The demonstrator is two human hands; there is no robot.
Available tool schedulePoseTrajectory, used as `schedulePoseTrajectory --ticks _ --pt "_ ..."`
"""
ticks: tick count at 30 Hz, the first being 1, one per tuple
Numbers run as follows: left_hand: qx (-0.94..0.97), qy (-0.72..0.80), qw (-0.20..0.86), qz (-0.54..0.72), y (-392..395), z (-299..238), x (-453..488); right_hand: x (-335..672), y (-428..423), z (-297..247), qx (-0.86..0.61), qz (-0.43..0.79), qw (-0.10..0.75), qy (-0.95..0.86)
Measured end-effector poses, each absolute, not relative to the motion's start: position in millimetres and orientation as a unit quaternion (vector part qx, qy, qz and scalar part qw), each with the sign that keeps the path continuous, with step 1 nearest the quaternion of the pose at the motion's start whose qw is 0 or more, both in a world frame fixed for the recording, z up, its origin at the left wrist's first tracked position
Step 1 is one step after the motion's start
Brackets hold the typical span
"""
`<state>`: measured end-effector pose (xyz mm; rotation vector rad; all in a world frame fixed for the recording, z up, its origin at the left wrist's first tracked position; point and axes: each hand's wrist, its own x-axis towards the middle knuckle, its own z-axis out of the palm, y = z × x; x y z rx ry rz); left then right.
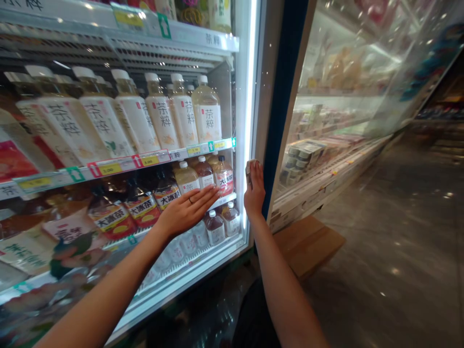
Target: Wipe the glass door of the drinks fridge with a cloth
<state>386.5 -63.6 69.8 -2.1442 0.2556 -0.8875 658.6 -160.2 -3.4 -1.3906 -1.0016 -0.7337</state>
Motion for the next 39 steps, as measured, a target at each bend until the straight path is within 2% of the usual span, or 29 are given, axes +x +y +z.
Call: schedulePoseTrajectory --ticks 6,14,22,29,36,39 --pt "-0.849 0.101 0.386 -0.346 -63 70 385 637 -164 0 -0.587 -0.338 0.536 -0.504" --pt "-0.861 0.112 0.364 -0.337 -61 69 384 651 -157 -4 -0.603 -0.329 0.592 -0.421" --pt "-0.855 0.108 0.376 -0.341 -62 71 383 624 -163 -8 -0.579 -0.338 0.520 -0.529" --pt "-0.857 0.090 0.386 -0.330 -62 69 382 640 -163 -6 -0.605 -0.336 0.553 -0.464" --pt "-0.848 0.093 0.392 -0.346 -65 71 383 614 -165 2 -0.573 -0.337 0.498 -0.557" --pt "-0.847 0.091 0.388 -0.352 -64 69 383 621 -166 4 -0.579 -0.331 0.505 -0.548"
